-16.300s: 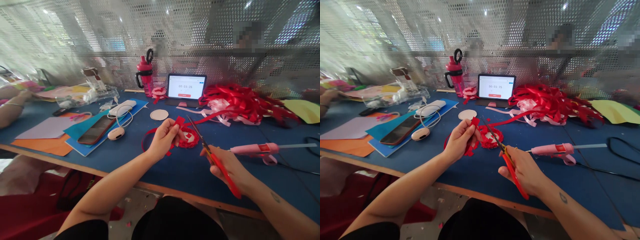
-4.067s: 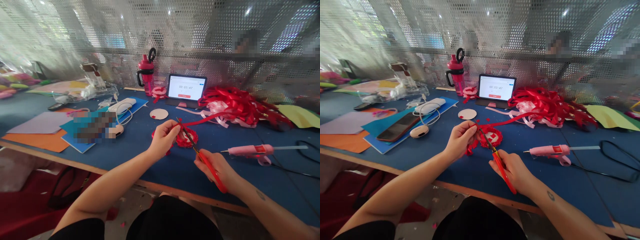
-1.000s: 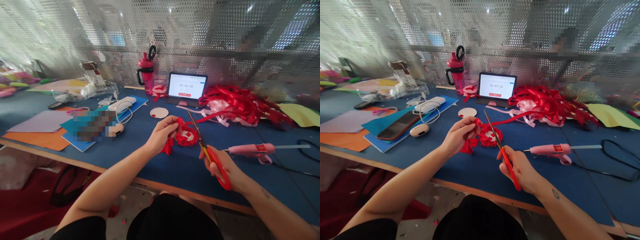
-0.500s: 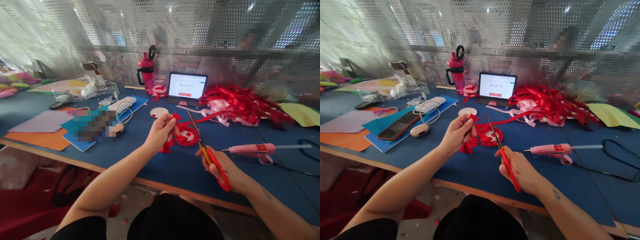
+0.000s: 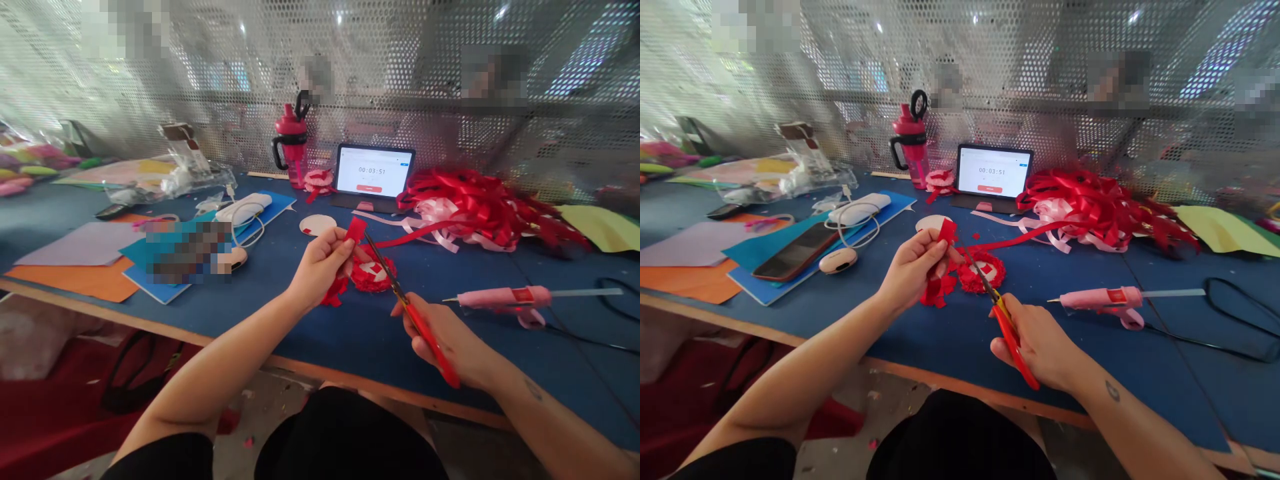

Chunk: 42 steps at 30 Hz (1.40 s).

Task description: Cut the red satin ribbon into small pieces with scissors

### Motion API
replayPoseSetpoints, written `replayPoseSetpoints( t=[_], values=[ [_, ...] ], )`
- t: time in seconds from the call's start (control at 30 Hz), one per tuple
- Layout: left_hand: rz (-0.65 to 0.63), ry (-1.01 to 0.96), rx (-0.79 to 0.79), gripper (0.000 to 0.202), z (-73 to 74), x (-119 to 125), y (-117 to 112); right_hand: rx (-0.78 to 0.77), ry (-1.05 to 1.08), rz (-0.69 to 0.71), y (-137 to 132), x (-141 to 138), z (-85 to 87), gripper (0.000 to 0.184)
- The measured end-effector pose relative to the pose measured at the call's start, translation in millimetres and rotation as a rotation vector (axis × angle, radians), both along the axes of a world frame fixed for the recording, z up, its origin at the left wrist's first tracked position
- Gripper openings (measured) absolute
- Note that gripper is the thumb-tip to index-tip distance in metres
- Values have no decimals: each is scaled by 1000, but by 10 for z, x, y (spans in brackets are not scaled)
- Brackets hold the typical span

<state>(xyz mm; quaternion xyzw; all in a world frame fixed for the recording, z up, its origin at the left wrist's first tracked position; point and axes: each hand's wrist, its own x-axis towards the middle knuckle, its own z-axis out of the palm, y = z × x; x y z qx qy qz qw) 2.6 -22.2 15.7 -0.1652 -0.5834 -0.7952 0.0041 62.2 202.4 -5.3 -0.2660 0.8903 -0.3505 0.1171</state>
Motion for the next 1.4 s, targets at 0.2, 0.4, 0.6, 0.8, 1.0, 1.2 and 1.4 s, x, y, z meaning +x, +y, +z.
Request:
replayPoseSetpoints(
  t=[0.2, 0.4, 0.6, 0.8, 1.0, 1.2, 1.4],
  values=[
    [-43, -19, -46, 18, 3, 11, -16, 18, -7, -9, -33, 17, 42, 45],
    [-79, -40, -79, 17, 11, 31, -8, 28, -16, 24, -57, 5, 45, 52],
    [-77, -55, -94, 18, 28, 47, 21, 2, -12, 22, -59, -3, 13, 50],
    [-93, -81, -91, 17, 40, 59, 28, -47, -61, 26, -87, -3, 31, 32],
    [-103, -80, -87, 17, 41, 59, 26, -46, -48, 17, -97, 2, 63, 30],
    [-117, -78, -76, 15, 28, 43, 21, -77, -86, 17, -96, 17, 64, 35],
    [-126, -72, -71, 14, 11, 30, 11, -83, -90, 13, -107, 15, 72, 34]
  ],
)
